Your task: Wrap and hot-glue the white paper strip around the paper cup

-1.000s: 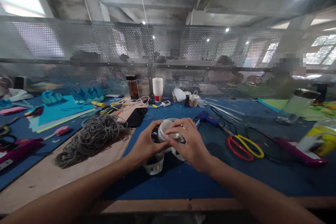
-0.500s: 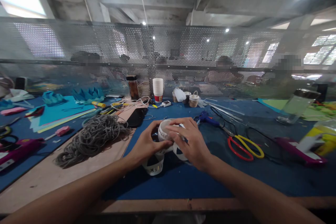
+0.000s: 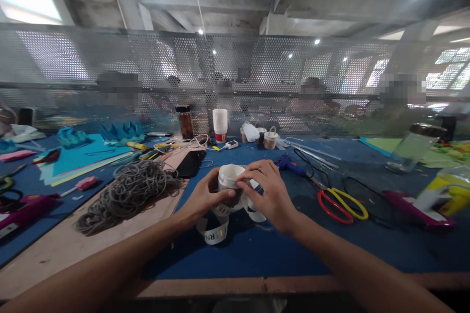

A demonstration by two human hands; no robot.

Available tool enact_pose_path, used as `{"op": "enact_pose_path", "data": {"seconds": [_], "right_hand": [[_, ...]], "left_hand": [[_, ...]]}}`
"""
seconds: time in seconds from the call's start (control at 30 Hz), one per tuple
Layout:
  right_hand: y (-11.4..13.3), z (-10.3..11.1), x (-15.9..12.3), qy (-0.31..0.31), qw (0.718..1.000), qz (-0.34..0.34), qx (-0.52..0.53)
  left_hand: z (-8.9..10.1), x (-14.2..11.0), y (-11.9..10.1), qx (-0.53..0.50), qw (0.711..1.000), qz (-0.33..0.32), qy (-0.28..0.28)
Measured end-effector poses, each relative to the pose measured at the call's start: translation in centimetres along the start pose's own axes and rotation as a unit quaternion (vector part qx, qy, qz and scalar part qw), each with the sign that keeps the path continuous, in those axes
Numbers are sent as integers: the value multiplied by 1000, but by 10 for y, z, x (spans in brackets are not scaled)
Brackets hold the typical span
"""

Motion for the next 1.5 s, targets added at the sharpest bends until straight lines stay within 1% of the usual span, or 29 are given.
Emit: {"op": "enact_pose_path", "data": {"seconds": [0.1,0.27,0.4,0.47,0.57,0.7,0.8,0.87,1.0,1.13,1.23,1.37,1.5], "right_hand": [[1,0,0,8,1000,5,8],[-1,0,1,19,1000,14,17],[0,3,1,19,1000,14,12],[0,4,1,19,1000,11,23],[-1,4,0,15,997,-10,75],[-9,0,1,18,989,-48,136],[-14,-6,2,35,988,-47,142],[-16,-9,2,34,989,-41,140],[-17,-9,2,29,989,-41,143],[-18,-9,2,28,987,-44,155],[-20,-9,2,36,981,-62,180],[-21,-5,2,12,973,-84,214],[-22,-4,1,-13,966,-100,236]], "left_hand": [[0,0,3,-12,1000,8,3],[3,0,4,22,1000,12,2],[3,-1,2,25,1000,9,2],[3,-2,1,14,1000,5,2],[3,-4,0,-3,1000,-3,6],[4,-5,4,-39,999,11,4],[4,-4,5,-56,998,5,18],[3,-4,5,-60,998,-4,28],[1,-3,6,-78,996,-16,29],[-1,-5,6,-114,993,11,21],[-3,-6,2,-145,989,32,11],[-7,-5,-3,-183,983,26,9],[-6,-3,-2,-186,983,0,2]]}}
Point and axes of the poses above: each hand's wrist, its own x-axis towards the middle knuckle, its own z-axis out of the back of the hand, y = z × x, the point moved 3 cm from there along x, towards the middle knuckle, and after that the axes turned 11 degrees about y, right-handed, at the moved point
